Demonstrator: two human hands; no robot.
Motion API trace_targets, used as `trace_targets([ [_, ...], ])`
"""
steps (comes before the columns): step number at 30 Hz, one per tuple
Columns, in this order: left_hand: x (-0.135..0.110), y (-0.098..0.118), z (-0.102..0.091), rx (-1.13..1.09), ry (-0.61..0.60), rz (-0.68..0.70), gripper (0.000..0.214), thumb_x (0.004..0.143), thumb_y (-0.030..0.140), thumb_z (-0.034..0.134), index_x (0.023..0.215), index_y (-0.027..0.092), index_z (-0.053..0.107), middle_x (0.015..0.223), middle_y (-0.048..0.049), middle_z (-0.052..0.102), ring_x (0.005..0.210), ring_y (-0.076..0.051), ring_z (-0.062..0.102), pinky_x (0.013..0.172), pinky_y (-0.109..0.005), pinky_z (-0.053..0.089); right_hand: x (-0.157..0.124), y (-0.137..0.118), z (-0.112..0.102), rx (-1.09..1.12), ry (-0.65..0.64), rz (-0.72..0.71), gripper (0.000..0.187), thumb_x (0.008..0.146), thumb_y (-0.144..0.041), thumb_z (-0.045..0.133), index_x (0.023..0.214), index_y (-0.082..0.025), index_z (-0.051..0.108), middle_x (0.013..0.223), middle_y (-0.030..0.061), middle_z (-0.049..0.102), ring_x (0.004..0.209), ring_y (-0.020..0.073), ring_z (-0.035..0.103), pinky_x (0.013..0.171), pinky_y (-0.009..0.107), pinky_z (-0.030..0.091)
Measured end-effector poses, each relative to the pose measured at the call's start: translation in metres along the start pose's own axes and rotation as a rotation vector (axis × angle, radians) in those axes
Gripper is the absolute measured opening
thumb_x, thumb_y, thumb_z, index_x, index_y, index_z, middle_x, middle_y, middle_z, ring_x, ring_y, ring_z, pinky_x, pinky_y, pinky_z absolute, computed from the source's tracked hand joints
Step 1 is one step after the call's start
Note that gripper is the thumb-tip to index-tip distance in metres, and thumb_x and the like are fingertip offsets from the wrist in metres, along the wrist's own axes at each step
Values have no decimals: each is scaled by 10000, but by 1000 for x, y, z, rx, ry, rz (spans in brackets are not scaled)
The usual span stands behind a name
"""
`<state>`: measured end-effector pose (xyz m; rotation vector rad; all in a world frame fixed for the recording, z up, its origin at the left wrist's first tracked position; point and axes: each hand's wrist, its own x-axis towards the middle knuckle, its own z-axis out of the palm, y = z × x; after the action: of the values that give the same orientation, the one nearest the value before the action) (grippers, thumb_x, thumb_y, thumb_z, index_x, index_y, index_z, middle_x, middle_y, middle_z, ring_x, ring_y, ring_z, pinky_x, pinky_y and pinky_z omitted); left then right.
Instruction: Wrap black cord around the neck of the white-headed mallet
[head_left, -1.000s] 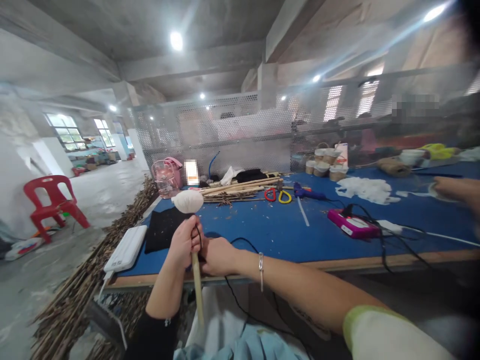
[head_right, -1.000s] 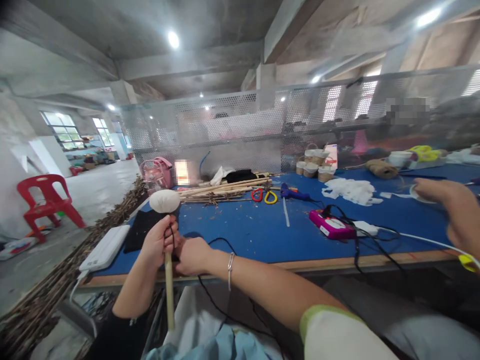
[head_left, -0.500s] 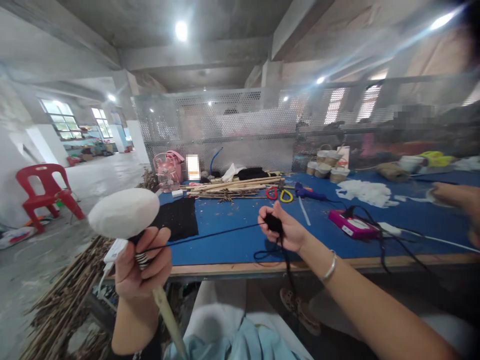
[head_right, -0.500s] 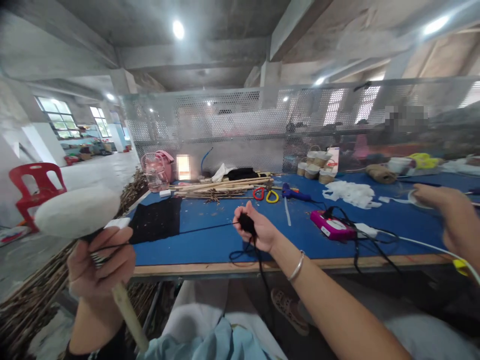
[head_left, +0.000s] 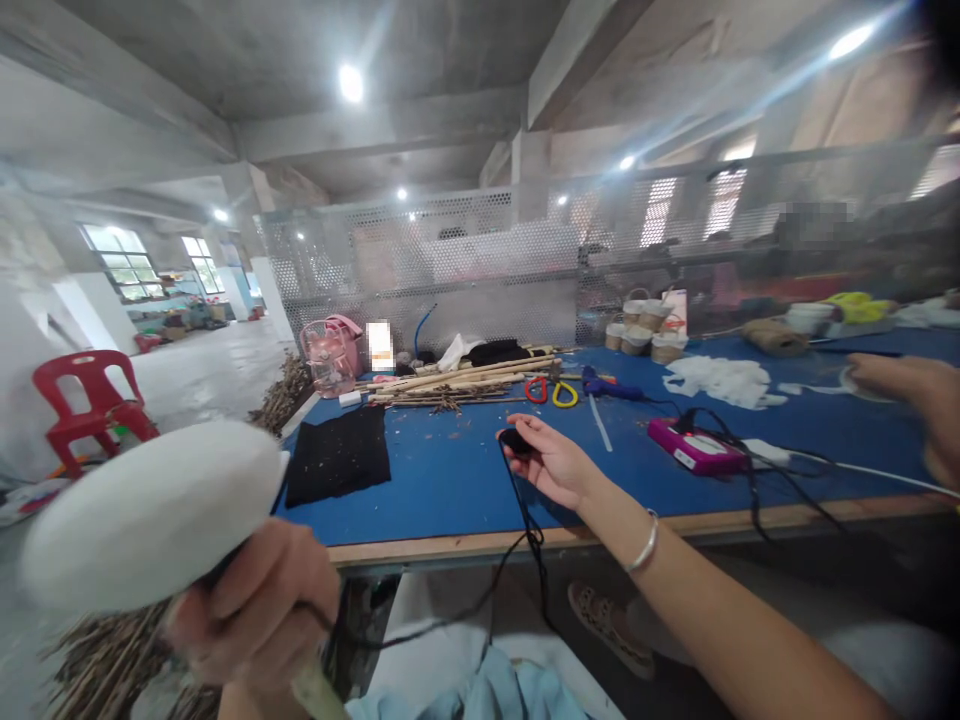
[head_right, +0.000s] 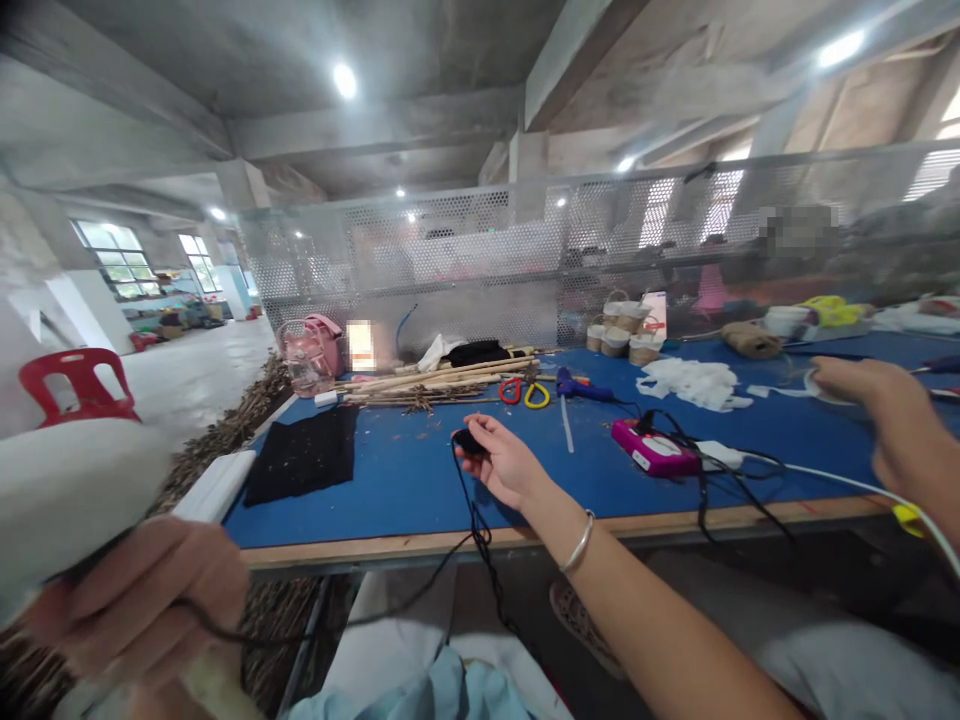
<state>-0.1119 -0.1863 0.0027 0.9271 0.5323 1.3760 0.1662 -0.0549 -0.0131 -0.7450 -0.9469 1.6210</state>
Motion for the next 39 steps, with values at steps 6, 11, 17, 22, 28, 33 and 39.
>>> trace_targets([
  [6,55,-52,47,134,199,-73,294,651,412,689,684,176,516,585,20,515,463,-61,468,376,-146,345,-35,0,50,-430,-312,-161,223,712,-255,636,883,-188,510,786,-11,571,534,53,469,412,144,317],
  [11,76,-77,52,272,194,-149,371,702,522,589,697,168,477,471,62,404,372,-46,357,359,-160,271,-47,-5,69,-834,-357,-506,220,684,-89,551,879,-189,575,816,-6,574,764,123,505,698,243,404],
  [17,67,-64,51,297,299,-110,414,579,396,725,689,225,364,397,127,244,305,-31,193,311,-158,121,-41,6,37,-345,-310,-111,179,582,-138,631,693,-171,495,555,-65,428,475,56,358,467,184,335],
  [22,66,-65,50,332,367,-86,420,503,299,753,667,226,373,361,124,282,271,-28,206,302,-165,118,-58,46,21,319,-386,150,379,606,-237,689,935,-212,501,691,-23,536,540,63,479,485,174,441],
  [28,68,-63,43,338,341,-72,366,557,273,711,685,222,372,364,126,274,283,-34,223,291,-156,155,-78,71,1,604,-627,113,340,599,-441,670,748,-212,468,552,-80,455,341,2,324,311,90,305],
  [33,67,-51,35,310,396,50,348,586,237,696,695,217,366,415,124,278,295,-15,200,292,-135,150,-92,76,-29,350,-908,168,487,560,-633,603,618,-175,446,400,-68,430,305,42,408,339,168,363],
  [39,62,-33,28,292,434,130,340,582,209,697,688,212,375,436,111,319,292,-10,221,286,-125,160,-129,63,-26,269,-508,144,363,635,-450,707,721,-160,506,593,3,575,320,10,403,299,99,278],
])
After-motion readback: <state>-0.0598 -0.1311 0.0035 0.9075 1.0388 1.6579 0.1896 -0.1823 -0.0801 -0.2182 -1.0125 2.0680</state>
